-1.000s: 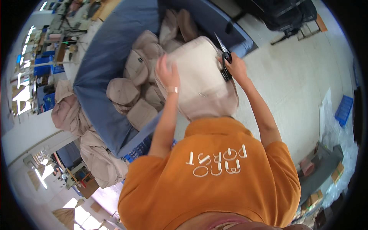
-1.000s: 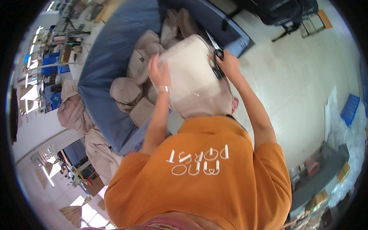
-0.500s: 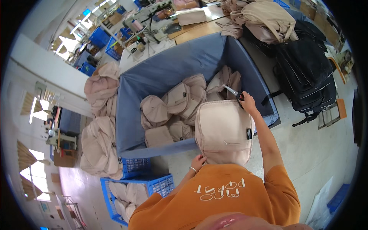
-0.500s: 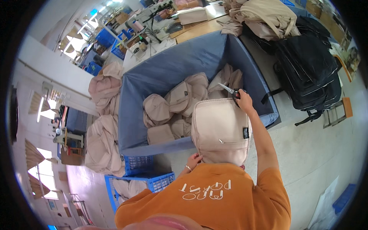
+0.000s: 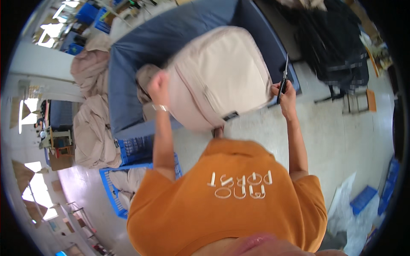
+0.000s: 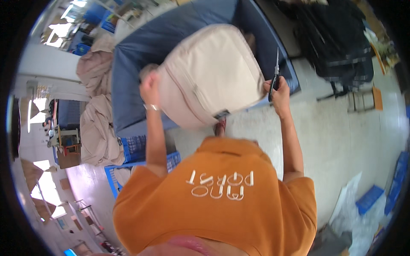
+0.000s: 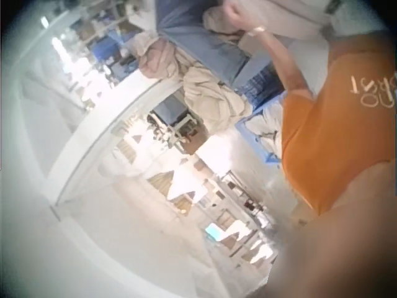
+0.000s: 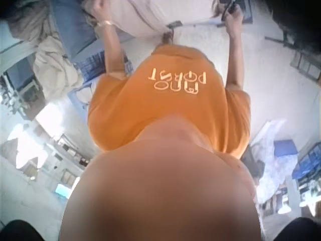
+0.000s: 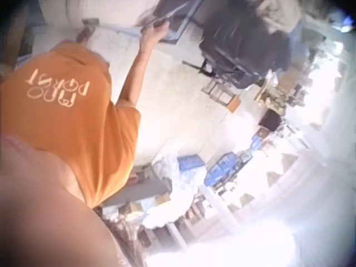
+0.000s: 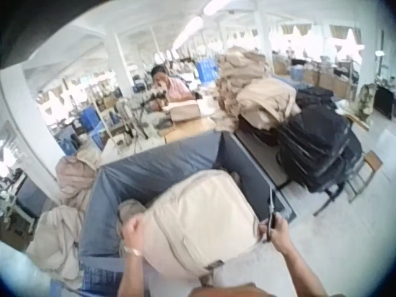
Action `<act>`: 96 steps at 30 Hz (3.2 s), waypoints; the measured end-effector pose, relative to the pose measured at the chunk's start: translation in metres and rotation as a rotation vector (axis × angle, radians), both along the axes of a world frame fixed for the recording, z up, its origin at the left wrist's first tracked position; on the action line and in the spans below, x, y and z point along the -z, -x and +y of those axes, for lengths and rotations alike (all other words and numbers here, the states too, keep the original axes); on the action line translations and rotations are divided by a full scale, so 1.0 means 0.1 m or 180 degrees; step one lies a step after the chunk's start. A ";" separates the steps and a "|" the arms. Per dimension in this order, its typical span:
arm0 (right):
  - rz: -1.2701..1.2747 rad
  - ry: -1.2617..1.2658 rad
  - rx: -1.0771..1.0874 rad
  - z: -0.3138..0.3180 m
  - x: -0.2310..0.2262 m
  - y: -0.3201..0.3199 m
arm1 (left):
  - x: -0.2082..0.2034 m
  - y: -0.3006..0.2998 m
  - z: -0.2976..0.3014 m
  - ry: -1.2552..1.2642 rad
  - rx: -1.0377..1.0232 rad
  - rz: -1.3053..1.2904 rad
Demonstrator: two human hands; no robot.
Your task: The recorder uses scissors to trim loose threads from manufactured fabric bags in a factory.
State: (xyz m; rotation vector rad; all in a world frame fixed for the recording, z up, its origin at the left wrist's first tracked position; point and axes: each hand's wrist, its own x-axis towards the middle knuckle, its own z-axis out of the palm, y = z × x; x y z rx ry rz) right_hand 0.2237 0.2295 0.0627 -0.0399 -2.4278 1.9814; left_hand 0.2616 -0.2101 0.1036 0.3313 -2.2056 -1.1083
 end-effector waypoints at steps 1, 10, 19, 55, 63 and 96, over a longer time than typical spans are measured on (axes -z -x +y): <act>-0.0111 0.0574 -0.0043 -0.06 0.07 -0.31 | -0.17 0.25 -0.07 0.0521 0.0315 0.0262; -0.1228 0.0903 0.0587 -0.08 0.45 -1.49 | 0.70 1.76 1.09 0.2080 0.2313 -0.0798; -0.0351 -0.2039 0.0567 -0.04 0.48 -1.06 | 1.00 1.99 1.33 0.0666 0.3523 -0.0438; -0.0367 -0.3224 -0.0495 -0.23 0.60 -0.60 | 1.13 1.77 1.72 -0.0078 0.4397 -0.2406; 0.0019 -0.3150 -0.0515 -0.23 0.74 -0.59 | 1.24 1.82 1.71 -0.0042 0.4463 -0.2446; 0.0170 -0.3323 -0.0377 -0.32 0.85 -0.55 | 1.20 1.90 1.77 -0.0680 0.4668 -0.3223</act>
